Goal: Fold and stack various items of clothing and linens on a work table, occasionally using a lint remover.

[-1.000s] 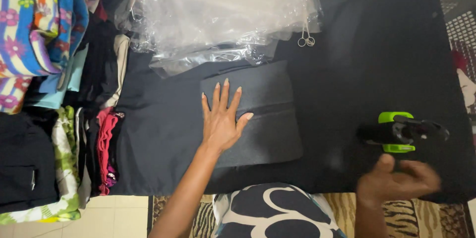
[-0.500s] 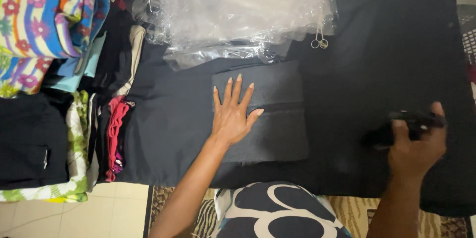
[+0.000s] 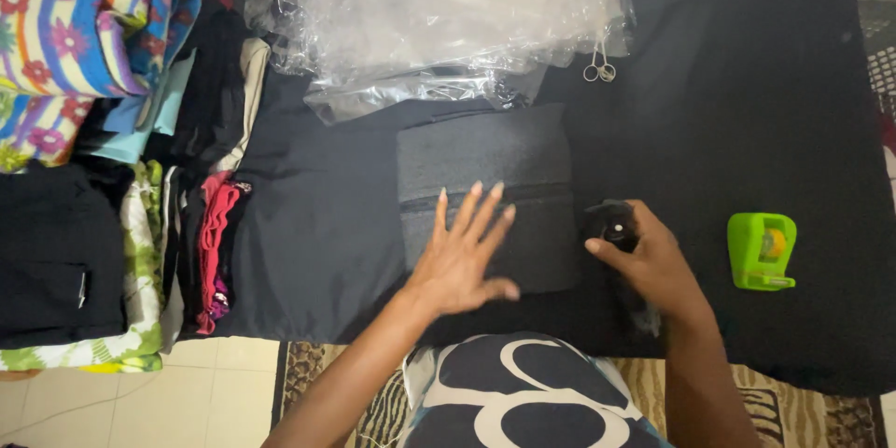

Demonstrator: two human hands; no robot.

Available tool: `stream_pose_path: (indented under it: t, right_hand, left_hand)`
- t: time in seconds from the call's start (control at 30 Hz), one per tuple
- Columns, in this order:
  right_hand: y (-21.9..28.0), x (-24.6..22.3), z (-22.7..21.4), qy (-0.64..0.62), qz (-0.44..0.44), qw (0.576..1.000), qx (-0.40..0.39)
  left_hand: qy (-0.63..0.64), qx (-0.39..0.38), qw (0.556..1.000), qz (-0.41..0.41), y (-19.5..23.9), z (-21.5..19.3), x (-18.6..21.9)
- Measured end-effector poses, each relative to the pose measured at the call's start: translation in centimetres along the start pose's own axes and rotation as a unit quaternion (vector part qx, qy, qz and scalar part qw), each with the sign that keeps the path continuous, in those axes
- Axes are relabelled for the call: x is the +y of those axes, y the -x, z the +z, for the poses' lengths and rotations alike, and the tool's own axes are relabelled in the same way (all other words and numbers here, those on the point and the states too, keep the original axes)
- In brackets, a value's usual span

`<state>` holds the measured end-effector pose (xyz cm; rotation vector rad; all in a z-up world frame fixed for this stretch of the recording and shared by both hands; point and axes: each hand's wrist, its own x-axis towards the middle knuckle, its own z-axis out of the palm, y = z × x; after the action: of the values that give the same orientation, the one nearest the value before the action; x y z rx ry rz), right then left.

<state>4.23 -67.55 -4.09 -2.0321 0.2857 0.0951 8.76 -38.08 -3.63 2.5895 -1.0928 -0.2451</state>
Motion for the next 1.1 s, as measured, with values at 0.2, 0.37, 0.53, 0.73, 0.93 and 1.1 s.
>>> stream_pose_path:
  t: [0.2,0.37,0.53,0.73,0.93,1.1]
  right_hand:
    - [-0.2,1.5,0.4,-0.050,0.014,0.999,0.007]
    - [0.5,1.0,-0.2,-0.052,0.034,0.998,-0.001]
    - [0.5,1.7,-0.9,-0.064,0.038,0.997,-0.028]
    - [2.1,-1.8,-0.6,-0.163,0.074,0.982,-0.059]
    - [1.5,-1.5,2.3,-0.152,0.035,0.971,-0.179]
    - [-2.4,-0.9,6.6,-0.104,0.027,0.970,-0.216]
  left_hand:
    - [-0.079,-0.014,0.997,0.016,0.8,2.9,1.2]
    - [-0.089,0.005,0.996,0.007,-0.5,5.5,2.2]
    - [-0.037,0.065,0.997,0.008,-0.7,4.2,2.2]
    - [0.191,0.094,0.977,-0.028,-0.8,0.4,0.7]
    - [0.458,0.101,0.882,-0.034,-0.7,-1.0,-1.9]
    - [0.633,0.183,0.749,-0.059,-0.2,0.1,-3.6]
